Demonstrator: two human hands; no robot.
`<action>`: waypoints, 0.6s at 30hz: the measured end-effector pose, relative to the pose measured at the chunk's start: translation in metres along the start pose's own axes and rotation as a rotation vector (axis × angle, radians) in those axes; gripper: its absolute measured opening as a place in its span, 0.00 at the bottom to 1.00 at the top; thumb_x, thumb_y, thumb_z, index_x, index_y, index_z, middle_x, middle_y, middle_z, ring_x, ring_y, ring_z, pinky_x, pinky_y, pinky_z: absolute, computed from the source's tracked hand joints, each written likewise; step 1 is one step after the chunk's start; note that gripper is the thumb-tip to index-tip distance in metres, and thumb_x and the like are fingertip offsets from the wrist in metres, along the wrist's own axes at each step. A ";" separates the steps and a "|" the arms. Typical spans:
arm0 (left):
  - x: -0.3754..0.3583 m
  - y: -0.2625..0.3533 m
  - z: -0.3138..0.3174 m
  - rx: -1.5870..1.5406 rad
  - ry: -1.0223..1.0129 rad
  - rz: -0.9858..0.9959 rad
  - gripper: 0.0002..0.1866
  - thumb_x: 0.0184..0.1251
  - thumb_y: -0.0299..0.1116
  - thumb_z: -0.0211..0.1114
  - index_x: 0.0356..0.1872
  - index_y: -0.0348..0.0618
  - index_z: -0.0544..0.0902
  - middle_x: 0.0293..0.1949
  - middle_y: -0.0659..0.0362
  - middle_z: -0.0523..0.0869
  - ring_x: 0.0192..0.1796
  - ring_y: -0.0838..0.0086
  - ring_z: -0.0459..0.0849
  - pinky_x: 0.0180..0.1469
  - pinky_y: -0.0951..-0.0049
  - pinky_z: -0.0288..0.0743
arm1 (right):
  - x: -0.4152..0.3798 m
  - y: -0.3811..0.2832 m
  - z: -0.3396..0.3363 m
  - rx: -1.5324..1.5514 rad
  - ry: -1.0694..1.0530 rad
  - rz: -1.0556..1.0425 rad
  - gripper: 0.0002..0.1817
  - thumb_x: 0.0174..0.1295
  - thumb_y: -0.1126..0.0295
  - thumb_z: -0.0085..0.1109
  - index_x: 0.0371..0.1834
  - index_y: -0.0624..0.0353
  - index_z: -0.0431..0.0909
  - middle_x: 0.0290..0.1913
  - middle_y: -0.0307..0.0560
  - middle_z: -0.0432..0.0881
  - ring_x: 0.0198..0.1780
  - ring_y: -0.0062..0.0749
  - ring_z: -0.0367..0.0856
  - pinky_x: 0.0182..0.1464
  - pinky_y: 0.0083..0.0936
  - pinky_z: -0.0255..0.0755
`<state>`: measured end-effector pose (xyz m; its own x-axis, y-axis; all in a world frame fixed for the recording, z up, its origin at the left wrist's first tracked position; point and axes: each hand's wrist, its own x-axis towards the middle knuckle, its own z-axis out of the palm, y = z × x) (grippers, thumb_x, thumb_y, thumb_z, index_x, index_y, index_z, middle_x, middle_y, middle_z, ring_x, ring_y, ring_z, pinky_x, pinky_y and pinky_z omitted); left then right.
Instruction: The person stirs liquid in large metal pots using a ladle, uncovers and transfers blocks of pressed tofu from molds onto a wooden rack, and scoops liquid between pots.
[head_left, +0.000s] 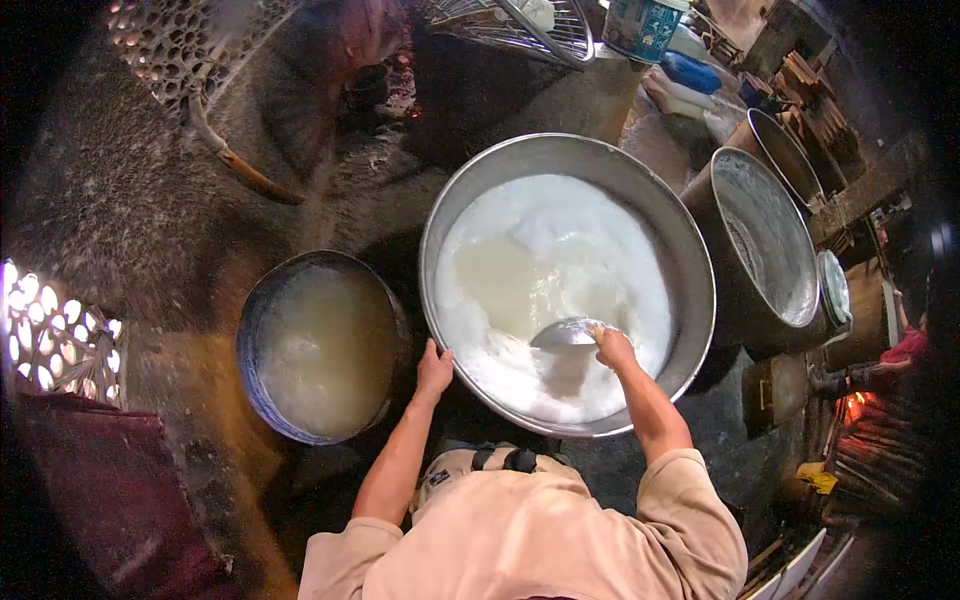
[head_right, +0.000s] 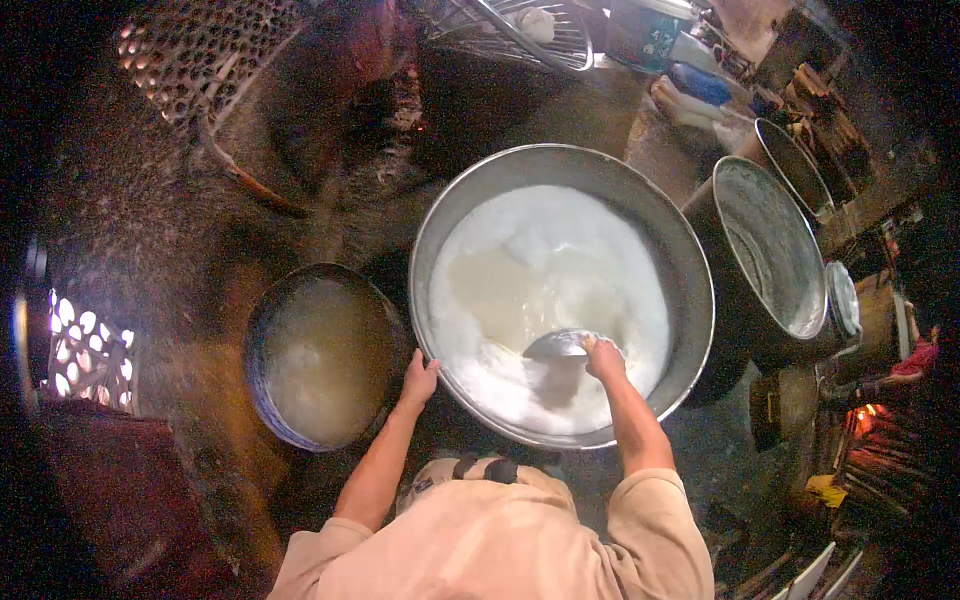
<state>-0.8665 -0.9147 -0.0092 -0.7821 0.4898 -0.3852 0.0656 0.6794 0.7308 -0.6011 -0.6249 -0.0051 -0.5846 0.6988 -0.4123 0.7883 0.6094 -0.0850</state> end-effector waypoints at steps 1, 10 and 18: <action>-0.008 0.014 -0.002 -0.026 0.007 -0.057 0.32 0.65 0.38 0.55 0.67 0.36 0.56 0.61 0.40 0.68 0.63 0.52 0.67 0.63 0.63 0.62 | 0.013 0.036 0.034 0.028 -0.020 0.058 0.26 0.43 0.75 0.56 0.52 0.47 0.75 0.43 0.53 0.79 0.45 0.48 0.79 0.47 0.39 0.76; -0.028 0.032 0.038 -0.230 0.251 -0.220 0.27 0.73 0.39 0.44 0.69 0.41 0.53 0.64 0.44 0.65 0.63 0.53 0.67 0.61 0.61 0.64 | -0.066 0.155 -0.074 0.174 -0.032 0.002 0.17 0.45 0.74 0.54 0.42 0.59 0.78 0.38 0.61 0.81 0.42 0.54 0.80 0.45 0.44 0.72; -0.003 0.001 0.045 -0.072 0.320 -0.142 0.27 0.72 0.37 0.45 0.68 0.36 0.55 0.65 0.42 0.64 0.65 0.52 0.65 0.64 0.63 0.60 | -0.036 0.197 -0.179 0.402 0.267 0.072 0.18 0.49 0.71 0.52 0.47 0.56 0.75 0.37 0.65 0.80 0.43 0.57 0.79 0.44 0.45 0.73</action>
<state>-0.8360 -0.8914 -0.0323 -0.9356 0.1895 -0.2978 -0.0926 0.6823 0.7252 -0.4593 -0.4628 0.1553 -0.5133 0.8375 -0.1871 0.8094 0.4001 -0.4299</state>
